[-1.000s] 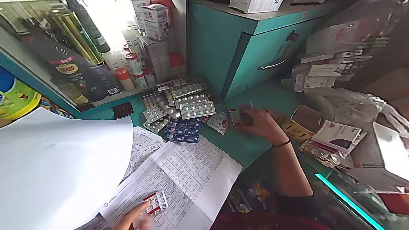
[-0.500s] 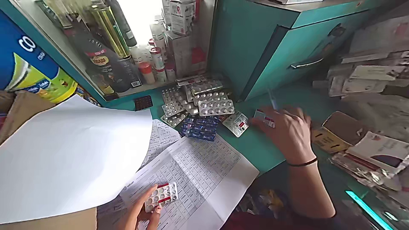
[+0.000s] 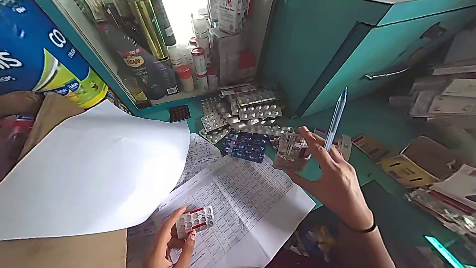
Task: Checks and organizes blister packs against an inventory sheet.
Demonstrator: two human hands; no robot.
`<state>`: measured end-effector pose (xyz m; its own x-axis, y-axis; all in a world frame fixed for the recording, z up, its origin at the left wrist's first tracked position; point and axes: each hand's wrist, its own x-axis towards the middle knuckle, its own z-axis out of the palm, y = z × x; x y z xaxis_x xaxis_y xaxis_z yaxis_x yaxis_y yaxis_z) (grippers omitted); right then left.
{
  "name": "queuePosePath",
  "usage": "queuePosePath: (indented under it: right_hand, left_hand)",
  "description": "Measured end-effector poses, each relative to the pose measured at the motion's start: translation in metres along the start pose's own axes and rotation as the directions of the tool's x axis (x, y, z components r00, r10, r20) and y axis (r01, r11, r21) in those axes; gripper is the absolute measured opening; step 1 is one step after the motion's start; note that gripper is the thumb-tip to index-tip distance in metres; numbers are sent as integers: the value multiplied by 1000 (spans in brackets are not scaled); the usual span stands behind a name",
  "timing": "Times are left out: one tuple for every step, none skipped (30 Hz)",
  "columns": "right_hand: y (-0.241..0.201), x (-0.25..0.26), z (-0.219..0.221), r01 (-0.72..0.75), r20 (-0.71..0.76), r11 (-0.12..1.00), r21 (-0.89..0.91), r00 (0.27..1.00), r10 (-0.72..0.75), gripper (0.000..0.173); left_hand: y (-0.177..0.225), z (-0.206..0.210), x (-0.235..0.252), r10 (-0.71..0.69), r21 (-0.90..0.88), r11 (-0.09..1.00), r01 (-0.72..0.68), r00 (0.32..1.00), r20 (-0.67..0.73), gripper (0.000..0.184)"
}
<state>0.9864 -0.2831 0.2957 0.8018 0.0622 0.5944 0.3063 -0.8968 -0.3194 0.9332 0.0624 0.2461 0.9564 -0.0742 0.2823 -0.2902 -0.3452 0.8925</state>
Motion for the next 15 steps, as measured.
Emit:
queuePosePath:
  right_hand:
    - [-2,1,-2,21,5,999,24,1000,-21,76]
    - [-4,2,-3,44,3,998,50,999,-44,76]
    - [-5,3,-3,61,1,996,66,998,-61,74]
    - [-5,4,-4,70,-2,996,62,998,-70,73]
    - [-5,5,-6,67,0,998,21,998,-67,73]
    - [-2,6,-9,50,11,997,-50,999,-50,72]
    - [2,6,-16,17,44,991,-132,999,-11,72]
    - [9,6,-24,-19,103,979,-205,994,41,74]
    - [18,5,-32,-33,177,969,-244,981,78,78]
    - [30,5,-38,-12,256,969,-247,964,77,79]
    - [42,4,-41,24,331,976,-215,942,50,78]
    - [50,6,-42,40,412,981,-191,910,43,79]
    - [55,9,-43,40,496,980,-196,866,64,80]
    - [57,14,-44,22,564,978,-208,820,101,83]
    - [56,20,-45,-8,603,976,-216,786,140,87]
  left_hand:
    - [-1,0,0,1,9,1000,-1,1000,-6,56]
    - [-1,0,0,-2,19,1000,3,1000,-10,56]
    - [-1,0,1,-6,25,1000,7,1000,-11,56]
    - [-1,0,0,-8,24,1000,8,1000,-15,58]
    - [-1,0,1,-13,14,1000,13,1000,-19,62]
    - [0,0,1,-18,3,1000,18,1000,-23,67]
    - [0,0,2,-16,-10,1000,16,999,-30,72]
    - [0,0,2,-9,-27,1000,8,999,-36,73]
    - [0,0,1,0,-43,999,-2,999,-40,74]
    - [-1,0,1,8,-56,998,-10,999,-42,73]
    - [-1,1,1,14,-62,998,-17,999,-45,71]
    - [-2,1,1,18,-60,998,-21,999,-46,68]
    - [-3,1,1,21,-52,998,-23,999,-45,65]
    - [-3,1,0,24,-43,999,-26,999,-43,61]
    - [-4,1,0,29,-34,999,-31,999,-43,57]
